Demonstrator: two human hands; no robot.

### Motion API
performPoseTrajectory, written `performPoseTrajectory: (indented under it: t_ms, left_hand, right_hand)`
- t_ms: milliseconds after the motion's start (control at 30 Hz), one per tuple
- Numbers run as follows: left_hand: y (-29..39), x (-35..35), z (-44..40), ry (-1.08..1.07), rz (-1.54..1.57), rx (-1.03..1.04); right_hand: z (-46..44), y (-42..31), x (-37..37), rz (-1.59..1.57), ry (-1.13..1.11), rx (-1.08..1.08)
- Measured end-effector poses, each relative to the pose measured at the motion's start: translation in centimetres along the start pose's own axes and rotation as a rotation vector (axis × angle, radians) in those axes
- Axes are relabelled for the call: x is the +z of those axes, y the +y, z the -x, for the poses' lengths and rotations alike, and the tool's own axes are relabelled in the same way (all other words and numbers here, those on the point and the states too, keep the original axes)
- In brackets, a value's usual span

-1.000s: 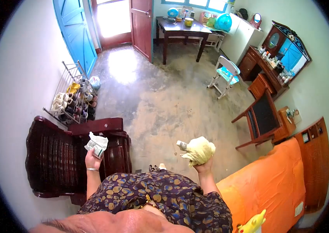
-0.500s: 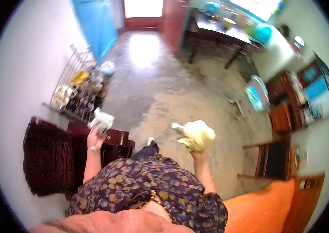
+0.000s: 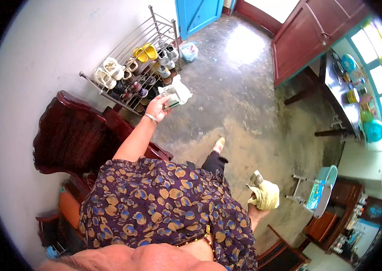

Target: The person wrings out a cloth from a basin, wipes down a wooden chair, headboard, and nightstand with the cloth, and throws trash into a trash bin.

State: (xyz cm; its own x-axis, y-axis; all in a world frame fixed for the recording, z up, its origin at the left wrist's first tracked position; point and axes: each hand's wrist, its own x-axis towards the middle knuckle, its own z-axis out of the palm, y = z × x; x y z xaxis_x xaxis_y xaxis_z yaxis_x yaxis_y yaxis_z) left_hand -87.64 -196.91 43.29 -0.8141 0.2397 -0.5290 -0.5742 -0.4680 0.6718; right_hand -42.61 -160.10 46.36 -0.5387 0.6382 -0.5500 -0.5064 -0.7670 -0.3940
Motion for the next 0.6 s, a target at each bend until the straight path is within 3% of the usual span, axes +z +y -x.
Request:
performPoseTrajectory:
  t_ms: [133, 233, 467, 600]
  left_hand:
    - [0.7, 4.3, -3.3, 0.007, -0.003, 0.040]
    - [2.2, 6.3, -7.5, 0.171, 0.002, 0.033]
    - [5.4, 12.1, -16.6, 0.420, -0.147, 0.023]
    - [6.7, 13.1, -21.4, 0.403, -0.275, 0.093]
  right_hand:
    - [-8.9, -2.2, 4.8, 0.020, -0.054, 0.046]
    - [-15.4, -0.6, 11.9, -0.046, -0.043, 0.034]
    - [-31.4, 0.3, 21.2, 0.143, -0.115, 0.286]
    - [-36.3, 1.5, 26.0, 0.198, -0.159, 0.384]
